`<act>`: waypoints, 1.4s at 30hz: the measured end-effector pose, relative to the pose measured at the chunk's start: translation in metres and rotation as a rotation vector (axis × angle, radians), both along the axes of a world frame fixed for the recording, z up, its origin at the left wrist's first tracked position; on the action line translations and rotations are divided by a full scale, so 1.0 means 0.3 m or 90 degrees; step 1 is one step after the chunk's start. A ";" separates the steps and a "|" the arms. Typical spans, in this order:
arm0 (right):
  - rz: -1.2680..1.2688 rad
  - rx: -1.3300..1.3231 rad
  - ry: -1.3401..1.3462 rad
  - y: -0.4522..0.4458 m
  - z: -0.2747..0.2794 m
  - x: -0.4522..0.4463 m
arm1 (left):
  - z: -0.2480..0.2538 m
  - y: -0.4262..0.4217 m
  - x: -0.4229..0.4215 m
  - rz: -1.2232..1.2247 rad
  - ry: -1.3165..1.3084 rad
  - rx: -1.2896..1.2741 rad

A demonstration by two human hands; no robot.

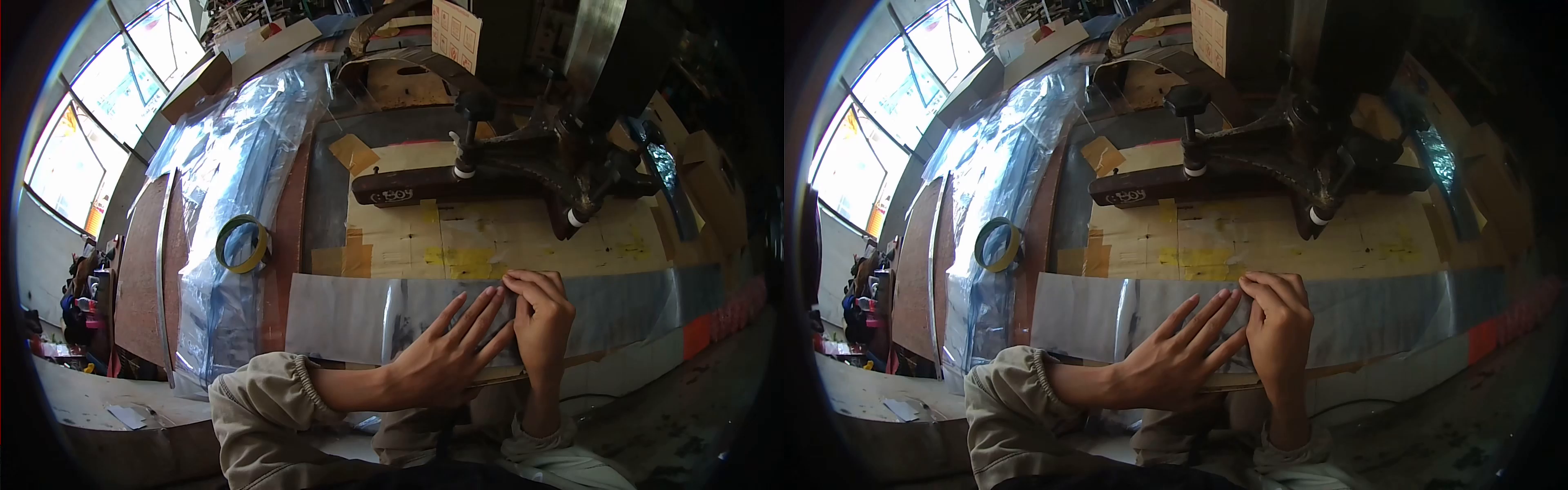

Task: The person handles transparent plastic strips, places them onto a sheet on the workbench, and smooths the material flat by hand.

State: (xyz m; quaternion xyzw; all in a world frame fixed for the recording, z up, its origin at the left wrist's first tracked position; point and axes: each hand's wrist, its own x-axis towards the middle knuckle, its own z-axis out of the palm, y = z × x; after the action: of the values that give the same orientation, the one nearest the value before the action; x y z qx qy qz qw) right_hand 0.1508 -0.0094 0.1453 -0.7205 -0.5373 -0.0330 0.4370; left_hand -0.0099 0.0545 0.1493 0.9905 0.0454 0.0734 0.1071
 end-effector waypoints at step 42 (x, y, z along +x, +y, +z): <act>0.274 0.015 0.676 -0.187 0.078 0.076 | -0.002 -0.012 0.009 0.239 -0.465 -0.720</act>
State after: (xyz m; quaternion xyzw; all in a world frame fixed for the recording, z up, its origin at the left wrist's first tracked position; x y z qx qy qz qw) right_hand 0.1736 -0.0654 0.1687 -0.5077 -0.3781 0.4172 0.6521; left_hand -0.0072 0.0509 0.1488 0.6703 0.2079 0.3840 0.6000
